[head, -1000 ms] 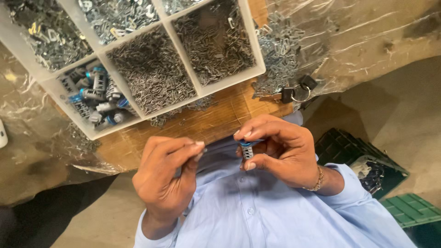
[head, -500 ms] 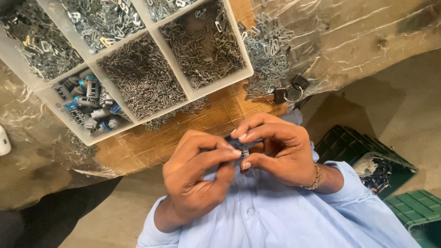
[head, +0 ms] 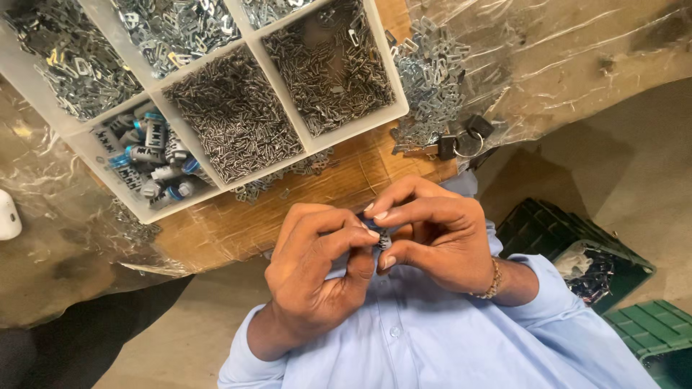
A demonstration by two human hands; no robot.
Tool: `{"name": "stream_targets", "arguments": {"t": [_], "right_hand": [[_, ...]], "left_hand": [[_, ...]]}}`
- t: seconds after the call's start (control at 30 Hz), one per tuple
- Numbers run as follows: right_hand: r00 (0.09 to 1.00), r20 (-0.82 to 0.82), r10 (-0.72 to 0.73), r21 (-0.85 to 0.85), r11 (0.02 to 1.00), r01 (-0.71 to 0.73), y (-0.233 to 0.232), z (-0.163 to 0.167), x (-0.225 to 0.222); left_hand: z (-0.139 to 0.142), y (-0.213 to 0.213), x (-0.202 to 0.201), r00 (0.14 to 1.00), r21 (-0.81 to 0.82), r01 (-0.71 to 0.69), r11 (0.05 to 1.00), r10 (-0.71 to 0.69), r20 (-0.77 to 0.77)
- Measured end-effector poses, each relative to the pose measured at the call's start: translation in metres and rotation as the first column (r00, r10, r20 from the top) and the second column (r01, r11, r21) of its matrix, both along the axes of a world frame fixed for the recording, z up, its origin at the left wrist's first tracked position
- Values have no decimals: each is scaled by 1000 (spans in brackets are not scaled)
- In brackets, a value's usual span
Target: The person assembles small cylindrical key cores by inserting metal pins into the barrel and securing them with a blue cap. The person repeats this process with multiple units, placing finished assemblies into a compartmentalized tray.
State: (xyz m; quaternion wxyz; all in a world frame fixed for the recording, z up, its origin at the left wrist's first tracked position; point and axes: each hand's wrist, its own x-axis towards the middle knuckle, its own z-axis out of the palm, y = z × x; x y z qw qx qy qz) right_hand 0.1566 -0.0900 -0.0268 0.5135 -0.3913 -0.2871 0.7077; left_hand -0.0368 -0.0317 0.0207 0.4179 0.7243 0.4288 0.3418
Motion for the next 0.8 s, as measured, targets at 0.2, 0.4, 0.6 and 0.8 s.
{"name": "stream_targets", "arguments": {"t": [0.2, 0.4, 0.6, 0.8], "right_hand": [[992, 123, 12, 54, 998, -19, 2, 1, -2], [995, 67, 78, 96, 992, -84, -7, -4, 16], [973, -84, -217, -73, 975, 211, -29, -7, 33], [983, -43, -180, -55, 983, 178, -32, -9, 44]], "left_hand": [[8, 10, -8, 977, 56, 163, 985, -153, -150], [-2, -1, -5, 942, -586, 190, 788, 22, 335], [-10, 15, 29, 859, 241, 147, 959, -3, -512], [11, 24, 17, 936, 51, -3, 999, 21, -351]]}}
